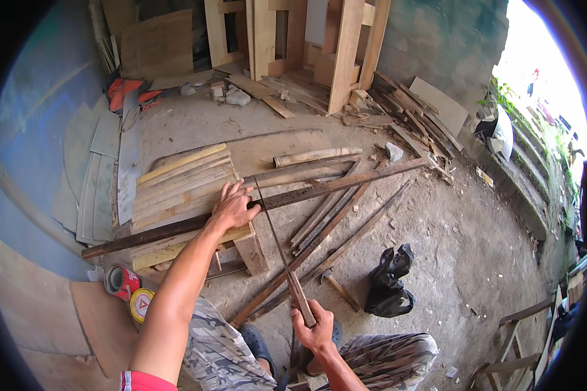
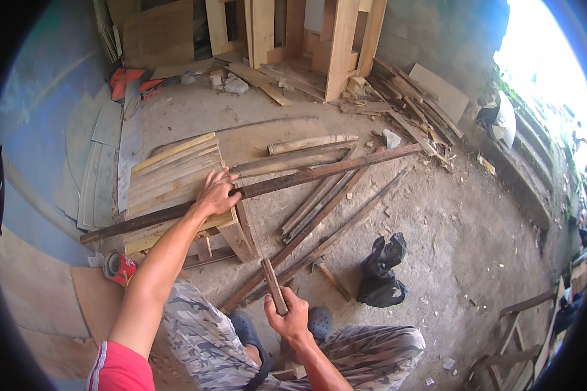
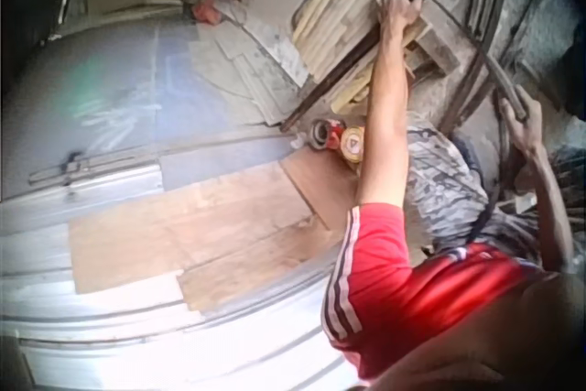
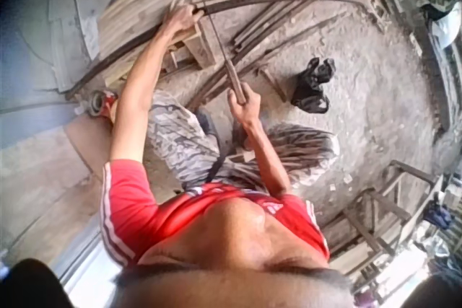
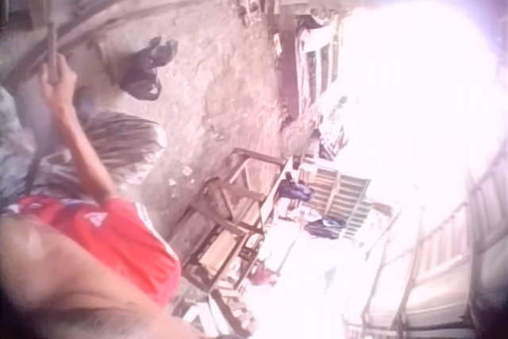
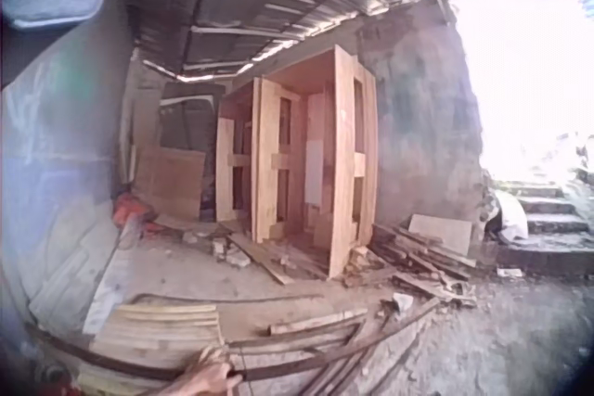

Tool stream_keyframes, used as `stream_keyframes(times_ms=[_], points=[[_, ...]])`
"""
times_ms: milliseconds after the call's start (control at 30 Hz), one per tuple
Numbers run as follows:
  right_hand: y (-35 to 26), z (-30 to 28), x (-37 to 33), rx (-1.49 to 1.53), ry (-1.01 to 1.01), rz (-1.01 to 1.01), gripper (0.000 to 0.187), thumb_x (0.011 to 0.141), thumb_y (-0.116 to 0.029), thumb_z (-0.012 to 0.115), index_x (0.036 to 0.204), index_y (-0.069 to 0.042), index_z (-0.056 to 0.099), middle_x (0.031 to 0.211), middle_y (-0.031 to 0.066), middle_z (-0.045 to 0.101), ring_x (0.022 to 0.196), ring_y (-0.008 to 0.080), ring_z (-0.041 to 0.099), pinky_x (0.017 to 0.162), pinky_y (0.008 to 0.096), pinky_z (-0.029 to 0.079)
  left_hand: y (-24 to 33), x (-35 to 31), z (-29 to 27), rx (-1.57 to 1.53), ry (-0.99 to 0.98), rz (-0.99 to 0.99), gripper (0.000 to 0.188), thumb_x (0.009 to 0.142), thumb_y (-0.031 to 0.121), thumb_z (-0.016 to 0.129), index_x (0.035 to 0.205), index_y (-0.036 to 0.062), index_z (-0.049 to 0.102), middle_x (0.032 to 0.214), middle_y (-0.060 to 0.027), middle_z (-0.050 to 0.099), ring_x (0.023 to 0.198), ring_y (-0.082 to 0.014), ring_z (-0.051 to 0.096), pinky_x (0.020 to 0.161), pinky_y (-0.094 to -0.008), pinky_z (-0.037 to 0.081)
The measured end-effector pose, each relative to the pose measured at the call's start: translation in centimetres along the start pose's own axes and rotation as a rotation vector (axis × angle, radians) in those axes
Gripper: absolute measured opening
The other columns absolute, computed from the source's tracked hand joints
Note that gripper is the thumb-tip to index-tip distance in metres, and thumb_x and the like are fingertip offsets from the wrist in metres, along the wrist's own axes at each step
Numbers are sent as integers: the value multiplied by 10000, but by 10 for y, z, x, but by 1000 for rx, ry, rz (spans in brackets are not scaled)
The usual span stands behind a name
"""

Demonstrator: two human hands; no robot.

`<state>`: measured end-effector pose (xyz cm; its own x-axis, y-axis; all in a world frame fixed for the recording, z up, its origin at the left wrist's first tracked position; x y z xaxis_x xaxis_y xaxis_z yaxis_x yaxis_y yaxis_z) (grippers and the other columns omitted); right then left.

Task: The person selects a long metal rod from a pile, places it on a wooden workbench, and uses a hand saw to cut it into two pieces. The person then inspects the cut pieces and places them back on the floor.

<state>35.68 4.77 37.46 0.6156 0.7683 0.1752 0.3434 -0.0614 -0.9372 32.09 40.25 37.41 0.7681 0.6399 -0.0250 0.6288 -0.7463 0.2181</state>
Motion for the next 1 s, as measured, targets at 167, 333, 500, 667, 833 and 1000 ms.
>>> stream_keyframes(times_ms=[167,333,500,667,833,1000], points=[[-8,-3,-2,-52,-4,52,290,867,-214,732,1062,-23,633,754,159,712,660,251,723,630,343,543,-4,3,3,-26,-19,-25,626,917,516,498,1131,-18,743,1552,-53,477,1542,-256,188,1266,-496,33],[-13,-12,0,99,18,187,511,903,-223,737,1334,-41,531,853,168,754,750,204,737,693,312,544,-8,5,6,-85,-27,-25,614,920,518,497,1068,-17,761,1536,-32,498,1536,-260,208,1264,-510,32],[-30,-16,6,10,43,-10,501,893,-196,741,1350,-59,590,823,161,745,704,196,730,675,293,541,-7,7,8,-116,-21,-31,592,922,498,513,1067,-22,753,1510,-31,528,1529,-259,228,1263,-513,49],[-37,-17,2,-35,9,52,493,880,-177,742,1343,-66,609,809,173,735,693,215,746,634,299,549,-9,4,5,-89,-16,-18,569,926,472,529,1106,-24,740,1497,-36,540,1523,-259,241,1263,-511,56],[-41,-18,-3,-53,37,-23,499,870,-160,741,1339,-50,610,810,170,736,665,225,741,617,303,549,-1,-1,1,-19,32,3,584,921,447,546,1202,-45,685,1458,-132,557,1500,-275,293,1253,-504,86],[-44,-13,12,-85,38,-44,485,870,-149,736,1329,-48,613,803,168,733,640,218,732,603,297,543,15,-2,-6,88,118,68,518,909,384,573,1194,-37,673,1324,-196,591,1375,-284,426,1215,-464,192]])
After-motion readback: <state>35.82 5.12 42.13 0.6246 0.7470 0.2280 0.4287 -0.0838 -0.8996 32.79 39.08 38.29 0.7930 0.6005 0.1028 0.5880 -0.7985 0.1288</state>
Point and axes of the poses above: each hand's wrist, its own x-axis towards the middle knuckle, its own z-axis out of the palm, y = z × x, the point moved 10 cm from there along x, towards the middle knuckle
